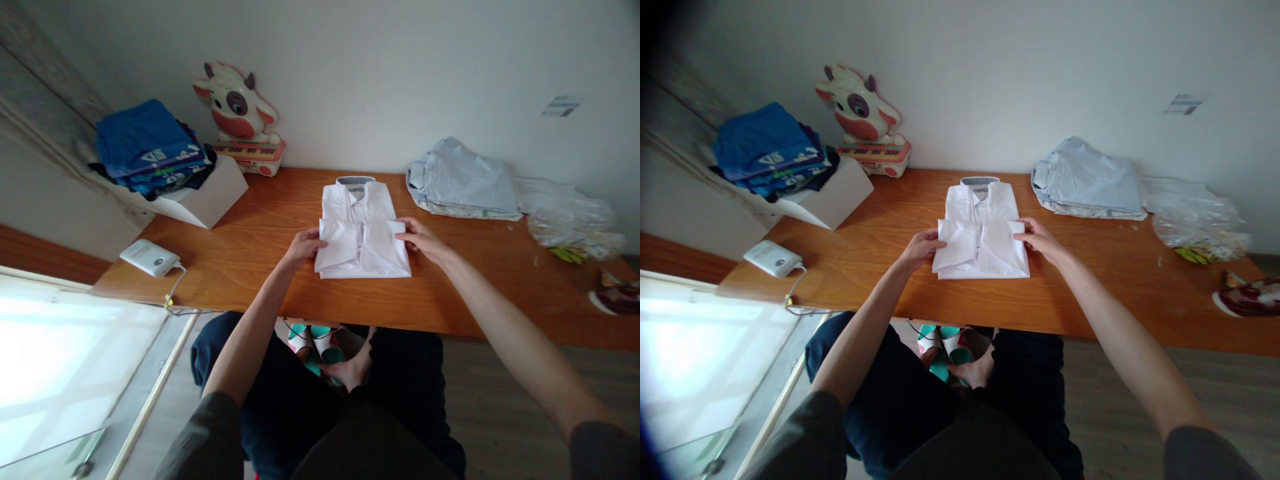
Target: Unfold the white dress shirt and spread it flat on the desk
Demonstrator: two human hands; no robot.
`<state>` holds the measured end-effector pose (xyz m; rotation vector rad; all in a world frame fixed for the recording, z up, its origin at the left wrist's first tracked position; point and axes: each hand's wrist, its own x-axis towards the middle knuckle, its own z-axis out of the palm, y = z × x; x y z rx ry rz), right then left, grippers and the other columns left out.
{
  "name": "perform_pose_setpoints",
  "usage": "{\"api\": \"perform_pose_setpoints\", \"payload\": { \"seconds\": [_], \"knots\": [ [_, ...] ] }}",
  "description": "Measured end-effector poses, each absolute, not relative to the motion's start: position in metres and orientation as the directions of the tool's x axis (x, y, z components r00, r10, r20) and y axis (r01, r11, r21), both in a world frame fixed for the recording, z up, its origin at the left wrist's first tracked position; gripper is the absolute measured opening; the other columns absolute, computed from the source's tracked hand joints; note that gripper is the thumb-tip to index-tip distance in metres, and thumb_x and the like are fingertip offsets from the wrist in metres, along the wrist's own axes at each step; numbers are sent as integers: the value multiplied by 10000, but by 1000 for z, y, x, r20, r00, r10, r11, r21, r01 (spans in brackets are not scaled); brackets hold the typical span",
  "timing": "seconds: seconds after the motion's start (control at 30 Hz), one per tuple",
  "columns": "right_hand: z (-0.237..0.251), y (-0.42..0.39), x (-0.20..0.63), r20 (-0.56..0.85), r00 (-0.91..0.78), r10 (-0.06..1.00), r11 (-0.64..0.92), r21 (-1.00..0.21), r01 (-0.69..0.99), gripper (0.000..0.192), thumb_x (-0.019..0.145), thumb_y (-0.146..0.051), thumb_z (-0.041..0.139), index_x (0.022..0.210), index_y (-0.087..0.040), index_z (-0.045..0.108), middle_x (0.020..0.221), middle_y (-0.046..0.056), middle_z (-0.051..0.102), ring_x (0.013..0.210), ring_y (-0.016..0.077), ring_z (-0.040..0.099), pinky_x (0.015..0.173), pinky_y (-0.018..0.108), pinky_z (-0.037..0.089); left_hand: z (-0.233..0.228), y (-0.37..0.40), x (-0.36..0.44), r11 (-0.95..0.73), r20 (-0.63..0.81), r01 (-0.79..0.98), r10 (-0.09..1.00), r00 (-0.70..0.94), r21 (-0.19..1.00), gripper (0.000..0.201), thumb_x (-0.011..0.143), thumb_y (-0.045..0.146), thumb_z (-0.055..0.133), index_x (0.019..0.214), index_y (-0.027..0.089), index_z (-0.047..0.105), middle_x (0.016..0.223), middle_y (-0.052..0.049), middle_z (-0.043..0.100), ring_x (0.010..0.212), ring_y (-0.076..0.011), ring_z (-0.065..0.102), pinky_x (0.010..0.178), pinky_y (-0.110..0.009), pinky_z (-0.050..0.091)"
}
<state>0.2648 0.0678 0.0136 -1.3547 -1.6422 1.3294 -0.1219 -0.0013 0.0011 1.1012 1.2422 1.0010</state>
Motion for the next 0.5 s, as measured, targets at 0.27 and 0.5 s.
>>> {"api": "perform_pose_setpoints", "payload": {
  "seconds": [0.27, 0.5],
  "knots": [
    [24, 67, 277, -397, -364, 843, -323, -913, 248, 517, 724, -253, 949, 1129, -257, 627, 817, -7, 695, 533, 125, 683, 322, 160, 385, 15, -4, -135, 293, -269, -73, 934, 234, 953, 462, 792, 274, 847, 1240, 229, 746, 1111, -81, 775, 705, -143, 750, 471, -206, 411],
    [4, 43, 270, -257, -321, 912, -256, -966, 44, 429, 785, -229, 885, 1099, -275, 597, 1050, 47, 778, 859, 267, 838, 707, 400, 730, 12, -14, -131, 298, -254, -183, 939, 230, 937, 361, 789, 181, 828, 1142, 191, 753, 1213, -94, 789, 1026, -214, 802, 737, -247, 626]
  ]
}}
